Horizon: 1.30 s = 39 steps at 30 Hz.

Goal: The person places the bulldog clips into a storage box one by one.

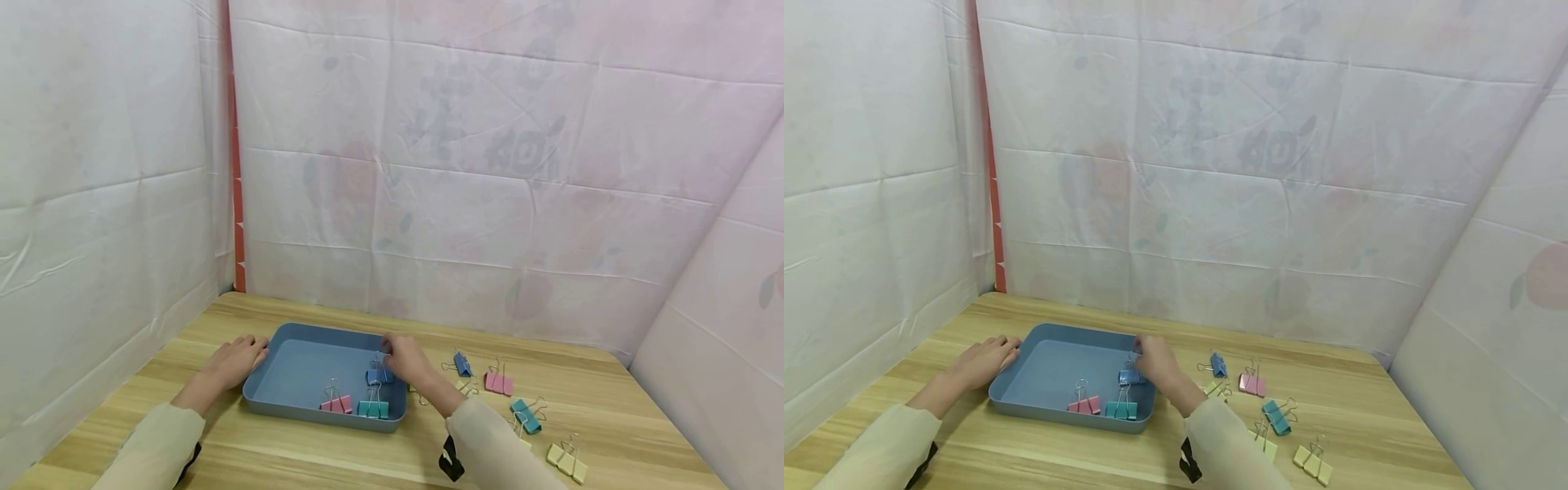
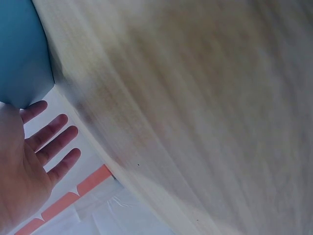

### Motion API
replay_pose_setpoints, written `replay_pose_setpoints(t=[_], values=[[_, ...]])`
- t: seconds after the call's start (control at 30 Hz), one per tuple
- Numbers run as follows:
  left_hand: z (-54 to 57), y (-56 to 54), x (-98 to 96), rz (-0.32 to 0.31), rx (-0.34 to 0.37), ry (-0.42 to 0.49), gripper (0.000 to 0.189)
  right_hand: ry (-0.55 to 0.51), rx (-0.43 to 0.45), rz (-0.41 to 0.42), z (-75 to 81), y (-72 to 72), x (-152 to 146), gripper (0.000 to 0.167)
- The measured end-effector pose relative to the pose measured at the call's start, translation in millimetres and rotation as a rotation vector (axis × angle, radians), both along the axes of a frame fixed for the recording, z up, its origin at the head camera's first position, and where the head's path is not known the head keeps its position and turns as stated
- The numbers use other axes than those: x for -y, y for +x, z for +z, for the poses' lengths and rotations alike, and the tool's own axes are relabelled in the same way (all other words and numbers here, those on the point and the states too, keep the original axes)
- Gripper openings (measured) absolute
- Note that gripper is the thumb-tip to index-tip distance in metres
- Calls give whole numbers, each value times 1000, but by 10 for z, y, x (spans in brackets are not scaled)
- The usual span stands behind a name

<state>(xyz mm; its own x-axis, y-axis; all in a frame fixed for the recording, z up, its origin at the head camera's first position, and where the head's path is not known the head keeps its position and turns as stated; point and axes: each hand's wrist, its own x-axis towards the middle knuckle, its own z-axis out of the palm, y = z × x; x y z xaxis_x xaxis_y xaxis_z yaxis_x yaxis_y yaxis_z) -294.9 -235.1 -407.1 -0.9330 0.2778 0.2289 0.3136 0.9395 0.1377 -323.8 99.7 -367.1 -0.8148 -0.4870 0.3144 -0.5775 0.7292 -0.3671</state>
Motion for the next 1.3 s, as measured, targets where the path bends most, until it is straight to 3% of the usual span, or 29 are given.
replay_pose_setpoints(t=[0.23, 0.33, 0.57, 0.73, 0.97, 1.17, 1.3], values=[[-4, -3, -16, 2, -1, 0, 26, -54, 26, -66, 143, 43, -142, 7], [-13, -6, -11, 4, -5, -1, 26, -28, 36, -113, 196, 103, -225, 1], [-30, -4, 12, 5, -9, -4, 25, 186, -6, -291, 224, 282, -420, 42], [-14, -1, 31, 5, -16, -15, 26, 323, 11, -375, 154, 315, -479, 54], [4, 11, 24, 1, -8, -11, 25, 311, 81, -355, 75, 294, -507, 51], [11, 21, 18, 2, -5, -6, 24, 223, 104, -230, 89, 293, -546, 13], [13, 20, 23, 3, -9, -8, 25, 113, 121, -139, 50, 253, -597, 15]])
